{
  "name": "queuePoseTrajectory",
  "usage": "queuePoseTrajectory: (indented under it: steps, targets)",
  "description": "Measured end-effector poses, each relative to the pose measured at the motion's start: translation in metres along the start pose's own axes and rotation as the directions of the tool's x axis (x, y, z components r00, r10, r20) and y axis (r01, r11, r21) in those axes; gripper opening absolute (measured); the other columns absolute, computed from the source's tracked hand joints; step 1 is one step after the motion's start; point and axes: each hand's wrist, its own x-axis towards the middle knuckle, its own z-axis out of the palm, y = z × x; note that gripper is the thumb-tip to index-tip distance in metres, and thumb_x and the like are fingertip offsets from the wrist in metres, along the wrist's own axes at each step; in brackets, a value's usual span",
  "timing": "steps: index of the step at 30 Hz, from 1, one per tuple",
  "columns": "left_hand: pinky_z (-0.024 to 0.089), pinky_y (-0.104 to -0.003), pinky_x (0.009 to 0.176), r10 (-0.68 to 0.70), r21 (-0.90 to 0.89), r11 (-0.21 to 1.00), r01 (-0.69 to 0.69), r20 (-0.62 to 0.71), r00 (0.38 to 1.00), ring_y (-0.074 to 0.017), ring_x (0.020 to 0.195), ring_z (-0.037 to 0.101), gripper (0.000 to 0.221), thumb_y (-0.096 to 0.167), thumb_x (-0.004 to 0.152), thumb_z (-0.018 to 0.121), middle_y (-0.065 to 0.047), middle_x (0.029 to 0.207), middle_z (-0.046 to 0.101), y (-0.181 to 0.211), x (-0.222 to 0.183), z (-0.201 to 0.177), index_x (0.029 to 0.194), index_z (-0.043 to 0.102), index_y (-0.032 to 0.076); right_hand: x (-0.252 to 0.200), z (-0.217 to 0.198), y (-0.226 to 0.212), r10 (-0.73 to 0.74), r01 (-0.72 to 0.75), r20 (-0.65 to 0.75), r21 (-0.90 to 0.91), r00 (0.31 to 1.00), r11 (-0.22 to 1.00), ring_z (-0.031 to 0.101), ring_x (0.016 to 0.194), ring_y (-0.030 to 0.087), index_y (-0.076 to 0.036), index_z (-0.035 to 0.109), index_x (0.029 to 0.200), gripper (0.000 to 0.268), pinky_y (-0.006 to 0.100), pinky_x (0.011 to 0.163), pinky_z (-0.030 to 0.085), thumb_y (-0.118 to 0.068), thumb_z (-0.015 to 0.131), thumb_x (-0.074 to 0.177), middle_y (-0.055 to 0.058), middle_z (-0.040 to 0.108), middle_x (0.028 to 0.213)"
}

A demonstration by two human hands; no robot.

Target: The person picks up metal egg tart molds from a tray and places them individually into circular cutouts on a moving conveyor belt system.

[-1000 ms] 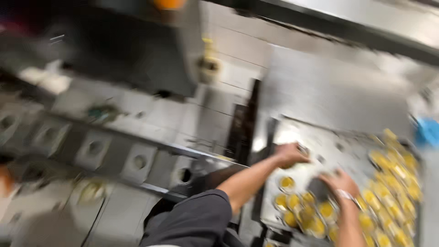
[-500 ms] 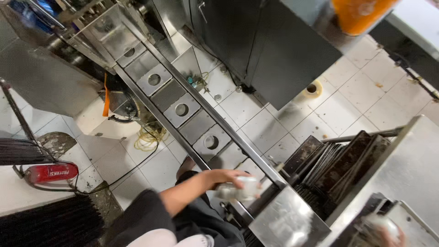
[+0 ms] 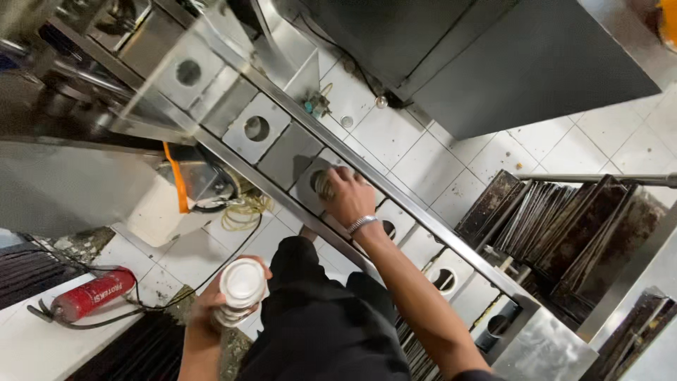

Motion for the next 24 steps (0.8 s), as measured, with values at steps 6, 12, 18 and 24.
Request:
queuePoseTrajectory:
  steps: [6, 12, 18, 24]
  targets:
    - [0.045, -0.033, 0.049, 0.062, -0.174, 0.980, -0.093, -0.174, 0.983, -0.0254, 0.073, 0.057, 0.079, 0.034, 0.088, 0.086, -0.029, 0.118, 0.055, 0.011, -0.027, -0.040, 0.137, 0.044, -0.011, 0.052, 0.018, -0.049, 0.133, -0.094, 0.159, -0.232, 0.978, 0.968, 0.067, 0.092, 0.036, -0.028, 0.043, 0.149, 0.051, 0.034, 0.056, 0.060, -0.044, 0.056, 0.102, 0.025, 0.053, 0.135]
    - [0.053, -0.030, 0.060, 0.084, -0.068, 0.993, -0.095, -0.147, 0.986, -0.0218, 0.081, 0.063, 0.077, 0.040, 0.090, 0.078, -0.024, 0.119, 0.060, 0.027, 0.010, -0.033, 0.138, 0.046, -0.010, 0.067, 0.013, -0.048, 0.164, -0.169, 0.066, 0.065, 0.984, 0.984, 0.065, 0.109, 0.040, -0.023, 0.048, 0.141, 0.074, 0.054, 0.066, 0.062, -0.060, 0.072, 0.082, 0.011, 0.061, 0.133]
    - [0.052, -0.032, 0.056, 0.007, -0.164, 0.986, -0.025, -0.107, 0.994, -0.0238, 0.082, 0.064, 0.083, 0.040, 0.084, 0.084, -0.022, 0.122, 0.060, 0.028, 0.021, -0.054, 0.140, 0.045, -0.007, 0.001, -0.020, -0.006, 0.443, -0.430, 0.001, 0.244, 0.897, 0.869, 0.074, 0.069, 0.026, -0.019, 0.051, 0.129, 0.064, 0.041, 0.046, 0.063, -0.053, 0.078, 0.082, 0.010, 0.071, 0.119]
    - [0.051, -0.036, 0.055, -0.004, -0.171, 0.985, -0.002, -0.034, 0.999, -0.0268, 0.083, 0.060, 0.080, 0.037, 0.092, 0.081, -0.025, 0.128, 0.055, 0.028, 0.028, -0.085, 0.145, 0.040, -0.006, -0.030, 0.022, 0.016, 0.278, -0.275, 0.028, -0.083, 0.960, 0.958, 0.068, 0.080, 0.034, -0.019, 0.051, 0.134, 0.067, 0.042, 0.047, 0.059, -0.054, 0.078, 0.084, 0.019, 0.060, 0.123]
